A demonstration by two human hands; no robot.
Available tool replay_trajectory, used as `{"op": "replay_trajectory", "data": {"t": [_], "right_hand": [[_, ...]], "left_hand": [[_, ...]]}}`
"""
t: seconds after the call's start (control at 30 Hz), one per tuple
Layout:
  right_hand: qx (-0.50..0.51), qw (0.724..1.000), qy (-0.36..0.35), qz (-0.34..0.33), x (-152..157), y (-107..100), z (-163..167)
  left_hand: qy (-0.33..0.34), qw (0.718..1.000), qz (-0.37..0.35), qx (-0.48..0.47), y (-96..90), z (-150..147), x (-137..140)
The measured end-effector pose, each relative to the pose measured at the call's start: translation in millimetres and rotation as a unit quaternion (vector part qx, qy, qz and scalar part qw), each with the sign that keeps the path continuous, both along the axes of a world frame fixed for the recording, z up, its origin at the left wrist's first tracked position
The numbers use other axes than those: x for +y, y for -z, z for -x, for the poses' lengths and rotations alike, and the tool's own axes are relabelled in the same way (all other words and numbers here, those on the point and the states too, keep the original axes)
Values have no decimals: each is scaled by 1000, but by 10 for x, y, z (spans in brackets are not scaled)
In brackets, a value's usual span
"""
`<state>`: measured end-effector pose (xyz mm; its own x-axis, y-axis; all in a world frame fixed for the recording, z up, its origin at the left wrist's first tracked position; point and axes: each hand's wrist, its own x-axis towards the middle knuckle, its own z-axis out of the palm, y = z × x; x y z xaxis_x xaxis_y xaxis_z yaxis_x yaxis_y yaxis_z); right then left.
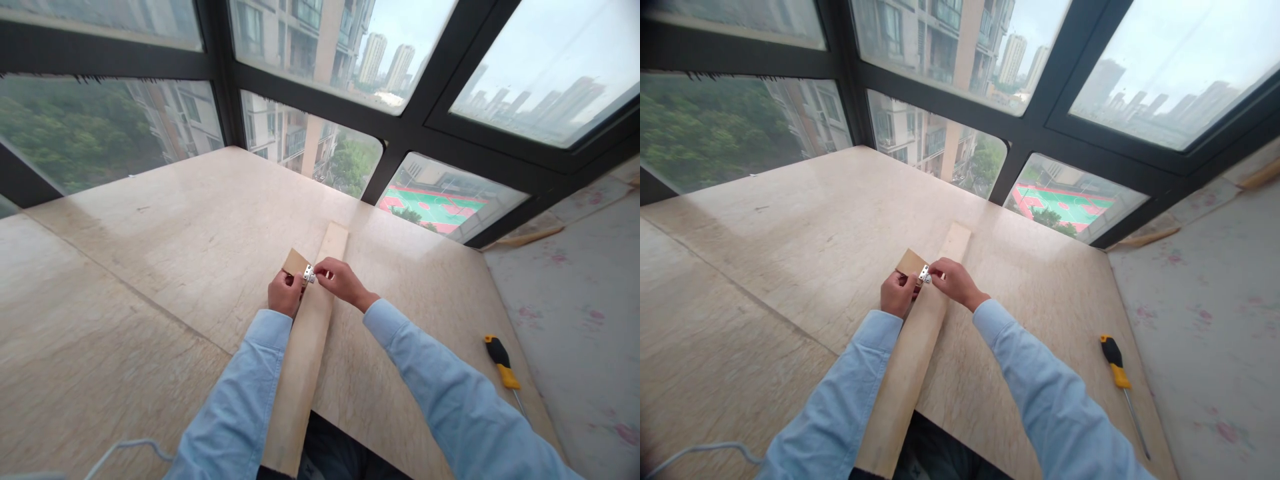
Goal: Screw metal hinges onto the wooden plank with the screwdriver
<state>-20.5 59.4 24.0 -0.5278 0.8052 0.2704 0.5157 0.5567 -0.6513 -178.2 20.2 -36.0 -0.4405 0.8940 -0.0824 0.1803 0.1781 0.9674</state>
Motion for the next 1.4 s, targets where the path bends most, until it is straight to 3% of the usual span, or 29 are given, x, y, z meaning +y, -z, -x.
{"op": "replay_trajectory", "data": {"t": [0.17, 0.4, 0.7, 0.97, 1.4], "right_hand": [[58, 992, 98, 47, 120, 86, -4], [39, 984, 162, 67, 430, 224, 202], [-76, 988, 125, 47, 653, 148, 437], [-162, 984, 59, 32, 356, 30, 183], [-352, 934, 43, -36, 111, -223, 331]], "left_hand": [[-2, 1000, 0, -15, -18, -8, -8], [-52, 985, -23, -163, -158, -31, -26], [-29, 993, -8, -116, -149, -30, -22], [10, 999, 4, 38, -139, -12, -23], [27, 997, 18, 74, -156, 18, -10]]}}
